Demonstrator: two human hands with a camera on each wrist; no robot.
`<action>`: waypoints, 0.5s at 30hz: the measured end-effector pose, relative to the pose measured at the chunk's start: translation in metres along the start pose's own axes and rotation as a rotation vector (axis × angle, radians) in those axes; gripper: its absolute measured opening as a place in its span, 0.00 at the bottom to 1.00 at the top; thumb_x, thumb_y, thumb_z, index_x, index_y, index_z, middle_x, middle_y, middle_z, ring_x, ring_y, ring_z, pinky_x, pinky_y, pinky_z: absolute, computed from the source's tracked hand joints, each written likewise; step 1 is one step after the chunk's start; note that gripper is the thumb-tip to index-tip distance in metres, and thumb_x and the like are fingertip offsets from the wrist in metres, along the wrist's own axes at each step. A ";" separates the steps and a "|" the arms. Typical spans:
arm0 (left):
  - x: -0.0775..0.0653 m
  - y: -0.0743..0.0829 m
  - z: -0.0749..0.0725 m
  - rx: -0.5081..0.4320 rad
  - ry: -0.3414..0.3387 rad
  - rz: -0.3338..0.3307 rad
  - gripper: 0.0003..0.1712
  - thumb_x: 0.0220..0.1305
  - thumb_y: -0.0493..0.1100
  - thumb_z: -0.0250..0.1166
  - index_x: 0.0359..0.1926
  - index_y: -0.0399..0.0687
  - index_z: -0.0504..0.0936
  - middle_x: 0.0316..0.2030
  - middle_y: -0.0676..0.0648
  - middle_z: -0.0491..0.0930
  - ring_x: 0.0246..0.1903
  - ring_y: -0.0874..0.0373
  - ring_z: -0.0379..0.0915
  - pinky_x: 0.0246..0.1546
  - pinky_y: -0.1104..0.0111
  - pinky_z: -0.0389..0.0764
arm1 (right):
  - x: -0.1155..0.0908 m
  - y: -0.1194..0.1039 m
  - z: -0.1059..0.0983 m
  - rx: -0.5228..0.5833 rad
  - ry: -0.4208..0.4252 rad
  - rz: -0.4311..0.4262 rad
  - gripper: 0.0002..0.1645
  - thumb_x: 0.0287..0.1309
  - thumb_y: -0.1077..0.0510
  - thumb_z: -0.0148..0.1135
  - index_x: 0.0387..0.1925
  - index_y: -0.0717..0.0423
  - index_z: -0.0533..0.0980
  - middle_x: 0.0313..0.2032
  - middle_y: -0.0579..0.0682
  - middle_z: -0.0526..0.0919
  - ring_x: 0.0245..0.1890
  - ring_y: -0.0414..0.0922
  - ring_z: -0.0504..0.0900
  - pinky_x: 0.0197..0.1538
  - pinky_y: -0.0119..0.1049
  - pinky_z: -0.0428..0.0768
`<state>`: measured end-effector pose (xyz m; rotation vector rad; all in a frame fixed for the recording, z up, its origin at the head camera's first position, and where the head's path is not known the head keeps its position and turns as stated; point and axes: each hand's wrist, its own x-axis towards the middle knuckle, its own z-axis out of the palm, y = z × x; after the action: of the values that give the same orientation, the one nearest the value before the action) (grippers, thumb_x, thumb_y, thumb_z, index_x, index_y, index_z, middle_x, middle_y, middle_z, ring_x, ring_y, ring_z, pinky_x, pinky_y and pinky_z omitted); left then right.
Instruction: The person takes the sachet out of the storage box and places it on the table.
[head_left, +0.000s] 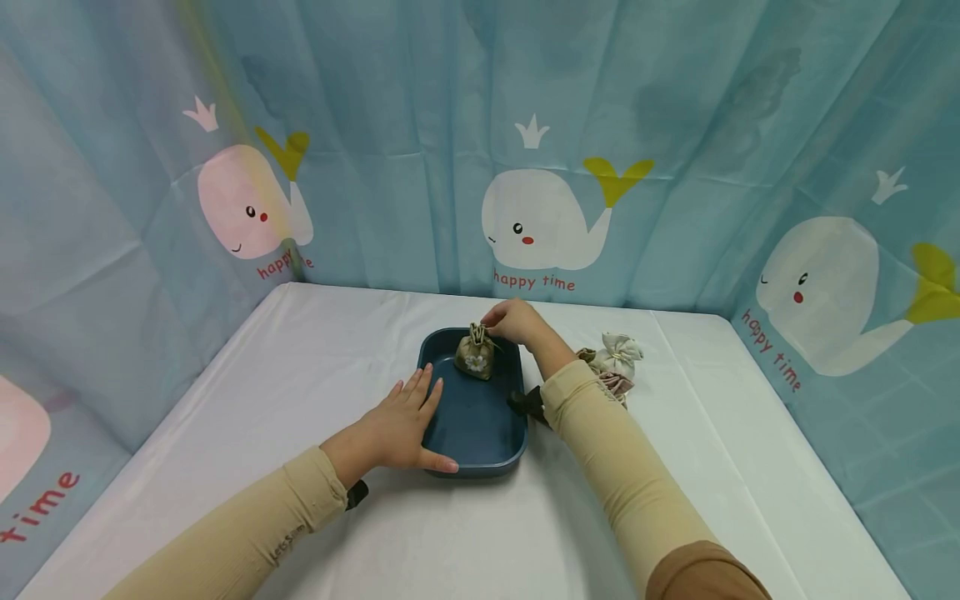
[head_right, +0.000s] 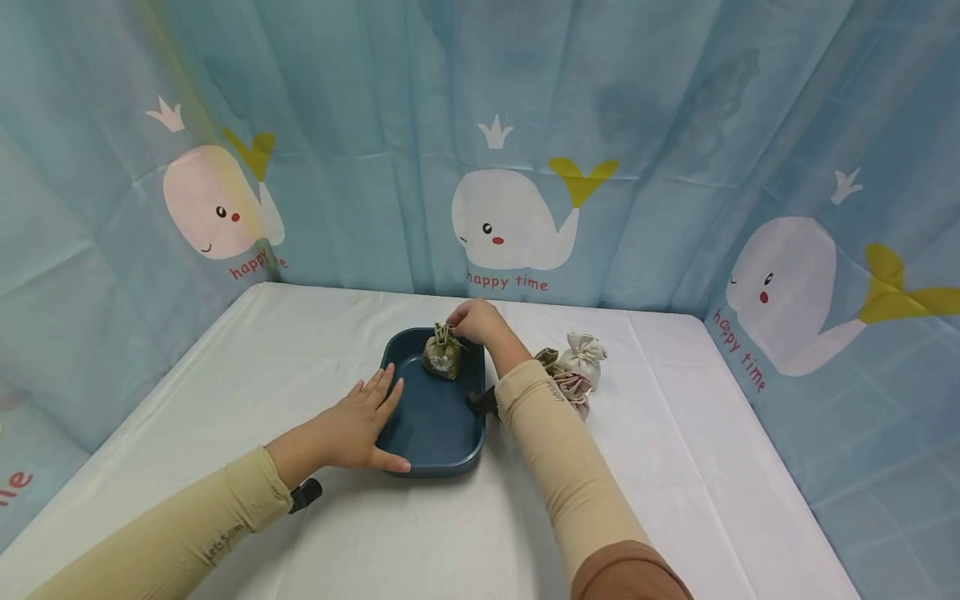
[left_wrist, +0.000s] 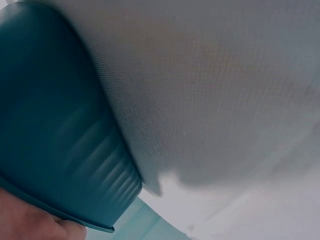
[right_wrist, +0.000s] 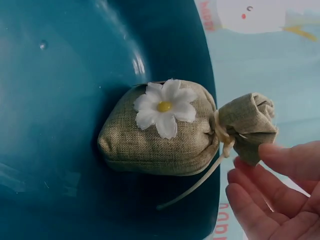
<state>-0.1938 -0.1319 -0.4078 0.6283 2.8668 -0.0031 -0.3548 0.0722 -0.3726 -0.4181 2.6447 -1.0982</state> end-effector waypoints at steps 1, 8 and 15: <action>0.000 0.000 0.000 -0.003 -0.001 0.000 0.76 0.29 0.89 0.42 0.71 0.44 0.38 0.70 0.40 0.26 0.69 0.46 0.26 0.65 0.51 0.43 | 0.000 0.000 0.001 -0.011 -0.006 -0.002 0.12 0.57 0.64 0.59 0.43 0.56 0.81 0.43 0.52 0.81 0.46 0.48 0.78 0.49 0.43 0.75; -0.001 0.000 -0.001 -0.008 -0.004 0.000 0.75 0.31 0.88 0.44 0.71 0.43 0.38 0.69 0.40 0.26 0.69 0.46 0.25 0.65 0.51 0.43 | 0.002 -0.001 0.005 -0.054 -0.011 0.001 0.10 0.54 0.63 0.60 0.39 0.55 0.82 0.38 0.50 0.83 0.38 0.45 0.78 0.43 0.39 0.76; -0.001 0.001 -0.001 -0.010 -0.001 0.005 0.75 0.31 0.88 0.44 0.71 0.43 0.38 0.69 0.40 0.26 0.69 0.46 0.25 0.65 0.51 0.43 | 0.004 0.000 0.009 -0.071 0.000 0.019 0.06 0.54 0.58 0.63 0.28 0.54 0.83 0.28 0.50 0.84 0.29 0.42 0.77 0.34 0.34 0.75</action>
<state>-0.1930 -0.1316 -0.4064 0.6338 2.8622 0.0118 -0.3556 0.0650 -0.3786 -0.4062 2.6885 -1.0011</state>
